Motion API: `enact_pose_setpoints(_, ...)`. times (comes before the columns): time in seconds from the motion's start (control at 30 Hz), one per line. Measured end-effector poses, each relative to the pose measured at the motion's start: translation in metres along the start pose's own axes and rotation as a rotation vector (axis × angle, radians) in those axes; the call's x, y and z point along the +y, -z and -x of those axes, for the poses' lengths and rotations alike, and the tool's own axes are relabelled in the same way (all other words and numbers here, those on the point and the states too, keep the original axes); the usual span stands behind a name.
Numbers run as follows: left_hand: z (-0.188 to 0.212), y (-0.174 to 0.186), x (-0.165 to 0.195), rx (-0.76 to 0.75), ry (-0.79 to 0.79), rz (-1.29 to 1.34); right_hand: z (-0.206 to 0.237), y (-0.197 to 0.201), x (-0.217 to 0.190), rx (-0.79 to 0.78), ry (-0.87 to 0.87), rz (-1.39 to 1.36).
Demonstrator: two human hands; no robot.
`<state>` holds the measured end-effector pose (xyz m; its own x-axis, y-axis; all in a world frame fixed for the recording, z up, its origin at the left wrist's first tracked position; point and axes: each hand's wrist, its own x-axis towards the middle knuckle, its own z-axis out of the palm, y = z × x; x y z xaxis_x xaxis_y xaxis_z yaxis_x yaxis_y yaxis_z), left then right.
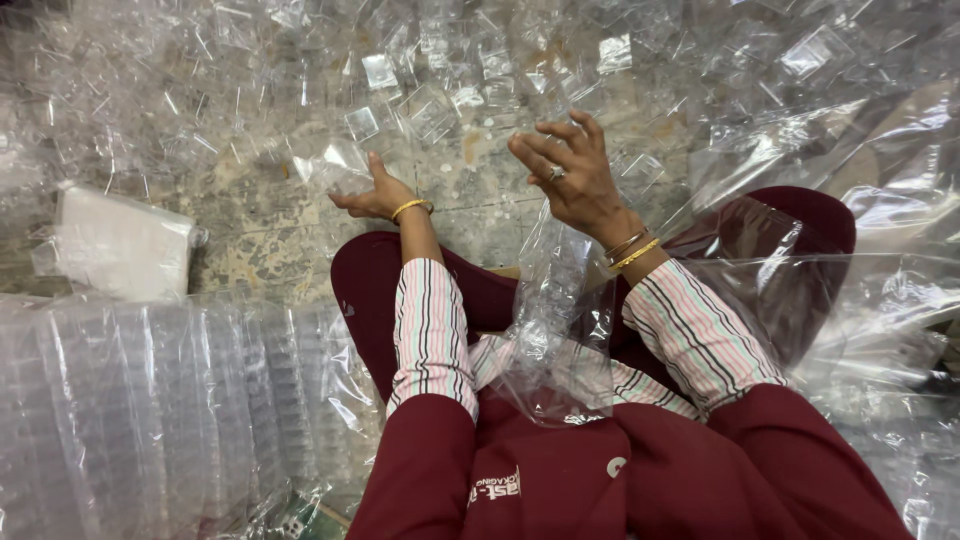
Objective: The person sits on the floor among large piles of clear plastic clamshell containers and nests them one at a time, pressing each container into a growing stack held on their lap, then sets completed stacks aside with the other piles.
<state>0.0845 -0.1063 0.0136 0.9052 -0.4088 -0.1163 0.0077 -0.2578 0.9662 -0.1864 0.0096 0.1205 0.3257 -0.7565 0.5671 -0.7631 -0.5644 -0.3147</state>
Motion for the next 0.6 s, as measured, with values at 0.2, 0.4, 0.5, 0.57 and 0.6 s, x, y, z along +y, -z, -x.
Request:
enact_pose_setpoints(0.2,0.004,-0.003,0.008,0.008,0.044,0.017,-0.005,0.007,0.0,0.022,0.009,0.11)
enact_pose_setpoints(0.4,0.027,0.013,0.009,-0.207,0.562,0.062,-0.009,0.014,-0.003,0.075,-0.051,0.035)
enact_pose_setpoints(0.5,0.056,0.023,-0.002,-0.47,0.425,0.038,-0.003,0.018,0.002,0.206,-0.093,-0.07)
enact_pose_setpoints(0.57,0.072,0.023,-0.01,-0.726,0.073,-0.004,0.006,0.022,0.013,0.264,-0.162,-0.077)
enact_pose_setpoints(0.6,0.077,0.019,-0.011,-0.803,-0.165,-0.204,0.011,0.022,0.019,0.166,-0.223,0.017)
